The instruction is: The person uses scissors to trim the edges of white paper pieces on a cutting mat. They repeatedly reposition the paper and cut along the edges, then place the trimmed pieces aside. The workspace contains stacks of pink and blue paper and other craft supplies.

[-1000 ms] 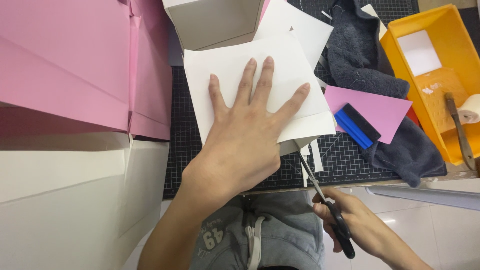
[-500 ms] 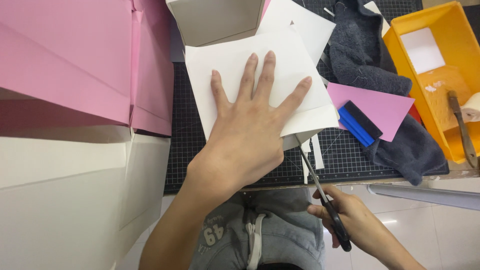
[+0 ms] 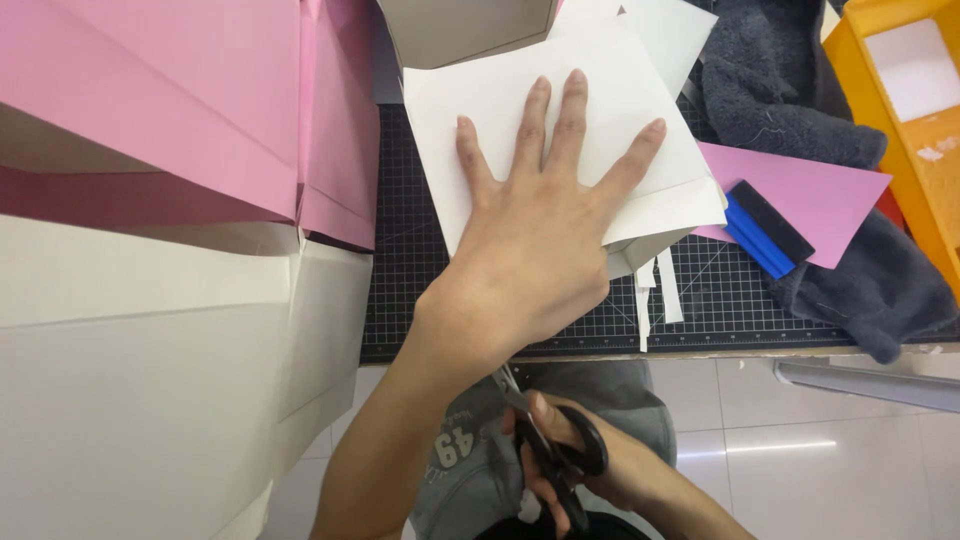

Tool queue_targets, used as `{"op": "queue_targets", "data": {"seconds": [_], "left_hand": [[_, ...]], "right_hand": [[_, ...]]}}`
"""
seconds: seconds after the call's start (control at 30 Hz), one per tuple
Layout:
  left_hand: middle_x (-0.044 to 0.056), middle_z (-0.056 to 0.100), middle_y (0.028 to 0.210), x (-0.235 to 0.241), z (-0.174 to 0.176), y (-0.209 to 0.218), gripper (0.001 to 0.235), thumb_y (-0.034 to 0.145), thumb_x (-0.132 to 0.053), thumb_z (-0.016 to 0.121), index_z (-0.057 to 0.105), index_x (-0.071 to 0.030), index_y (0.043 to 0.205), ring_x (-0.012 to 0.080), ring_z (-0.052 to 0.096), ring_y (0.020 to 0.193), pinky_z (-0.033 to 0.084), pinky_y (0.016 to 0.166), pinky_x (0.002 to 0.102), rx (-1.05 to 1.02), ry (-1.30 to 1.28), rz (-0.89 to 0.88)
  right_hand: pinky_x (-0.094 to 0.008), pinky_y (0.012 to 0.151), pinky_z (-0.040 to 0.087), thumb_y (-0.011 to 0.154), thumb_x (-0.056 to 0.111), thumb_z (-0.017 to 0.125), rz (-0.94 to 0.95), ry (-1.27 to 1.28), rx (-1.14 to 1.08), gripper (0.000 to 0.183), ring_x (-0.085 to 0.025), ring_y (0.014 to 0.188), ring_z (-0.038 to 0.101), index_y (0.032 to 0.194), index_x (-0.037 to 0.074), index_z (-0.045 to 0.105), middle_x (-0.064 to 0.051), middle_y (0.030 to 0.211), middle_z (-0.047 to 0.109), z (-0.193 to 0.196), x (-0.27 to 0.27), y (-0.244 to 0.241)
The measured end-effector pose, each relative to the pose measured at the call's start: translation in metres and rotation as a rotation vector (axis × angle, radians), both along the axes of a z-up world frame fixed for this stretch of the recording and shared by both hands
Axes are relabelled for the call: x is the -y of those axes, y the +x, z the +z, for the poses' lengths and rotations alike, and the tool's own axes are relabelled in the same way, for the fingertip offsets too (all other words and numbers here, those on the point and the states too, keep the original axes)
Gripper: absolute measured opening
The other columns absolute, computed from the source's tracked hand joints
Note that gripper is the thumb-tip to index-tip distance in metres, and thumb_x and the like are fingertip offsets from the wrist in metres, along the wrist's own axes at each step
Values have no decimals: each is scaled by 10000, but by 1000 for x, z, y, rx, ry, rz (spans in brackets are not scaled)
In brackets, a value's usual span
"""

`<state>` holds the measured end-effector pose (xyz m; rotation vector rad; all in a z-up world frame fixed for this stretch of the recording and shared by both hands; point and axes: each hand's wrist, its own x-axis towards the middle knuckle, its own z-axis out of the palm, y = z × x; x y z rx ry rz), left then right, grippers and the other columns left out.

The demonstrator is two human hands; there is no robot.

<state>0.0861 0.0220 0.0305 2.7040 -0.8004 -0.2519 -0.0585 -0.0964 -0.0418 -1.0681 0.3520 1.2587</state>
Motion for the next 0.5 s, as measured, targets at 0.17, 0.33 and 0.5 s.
{"op": "queue_targets", "data": {"seconds": [0.17, 0.33, 0.5], "left_hand": [[288, 0, 1584, 4, -2, -1, 675, 960, -404, 467, 192, -286, 1565, 483, -22, 1459, 33, 1011, 850, 7, 18, 31], [300, -16, 1582, 1, 5, 6, 732, 949, -416, 516, 163, -269, 1572, 501, -34, 1453, 23, 1008, 851, -37, 23, 12], [313, 6, 1578, -1, 6, 9, 814, 922, -442, 625, 173, -257, 1572, 509, -12, 1453, 42, 1003, 852, -23, 11, 1]], "right_hand": [[-300, 367, 405, 892, 534, 463, -133, -63, -9, 576, -269, 324, 525, 1079, -8, 508, -208, 532, 543, 3, -13, -3], [-294, 457, 401, 935, 464, 508, -12, -277, 23, 432, -247, 391, 569, 994, 37, 498, -169, 587, 596, 33, -29, 5], [-299, 438, 415, 979, 407, 528, -28, -315, -50, 354, -277, 399, 562, 1015, 55, 506, -180, 614, 579, 37, -30, 4]]}}
